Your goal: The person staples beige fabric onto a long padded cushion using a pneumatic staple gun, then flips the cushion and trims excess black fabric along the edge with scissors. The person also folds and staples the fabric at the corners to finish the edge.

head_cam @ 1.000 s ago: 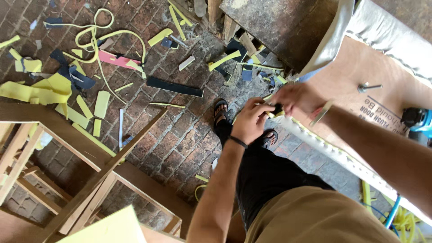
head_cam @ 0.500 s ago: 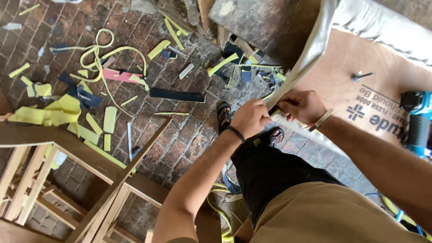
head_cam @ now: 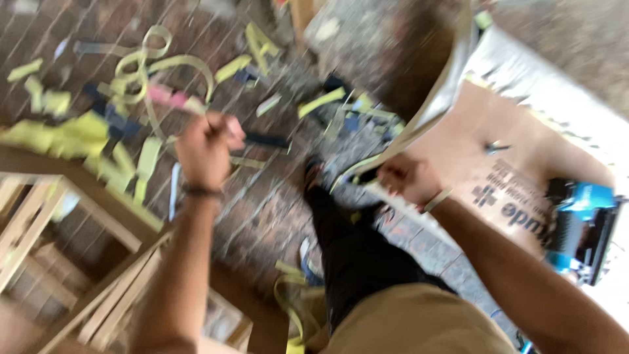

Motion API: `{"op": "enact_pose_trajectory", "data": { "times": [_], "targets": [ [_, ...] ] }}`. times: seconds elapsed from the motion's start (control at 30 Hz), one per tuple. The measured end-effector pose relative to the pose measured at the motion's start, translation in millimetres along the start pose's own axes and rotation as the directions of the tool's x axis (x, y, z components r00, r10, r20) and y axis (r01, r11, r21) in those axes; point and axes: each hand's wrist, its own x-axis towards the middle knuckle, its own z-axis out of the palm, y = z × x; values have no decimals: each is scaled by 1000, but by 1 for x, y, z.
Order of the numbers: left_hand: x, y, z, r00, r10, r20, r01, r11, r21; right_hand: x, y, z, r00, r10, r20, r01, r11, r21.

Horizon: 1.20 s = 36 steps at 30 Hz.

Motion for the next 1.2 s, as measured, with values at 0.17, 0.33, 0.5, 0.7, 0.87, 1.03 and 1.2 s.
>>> {"op": "enact_pose_trajectory", "data": {
  "times": [0.17,0.33,0.5,0.7,0.87,1.03,1.2],
  "targets": [
    [-34,-73,21,998,-53,14,40,877,479,2,-18,3,888,-459,-20,456,885,-92],
    [-111,-126,114,817,-575,32,450,672,588,34,-38,9,812,-521,265,582,679,-448],
    [-137,-152,154,953,-292,76,209,821,531,81,-56,13,790,-359,498,612,521,-596],
    [-159,-136,237,635,-342,693,772,323,-547,92,-73,20,826,-245,508,559,468,-684],
    [-170,-117,280,777,-21,629,624,-98,-775,99,-86,19,833,-236,501,543,529,-652],
    [-169,-117,282,792,-142,594,606,71,-792,98,-87,12,852,-141,504,491,548,-677],
    [-162,-106,295,730,-347,589,650,89,-755,89,-88,2,793,-150,591,522,667,-531]
  ]
}}
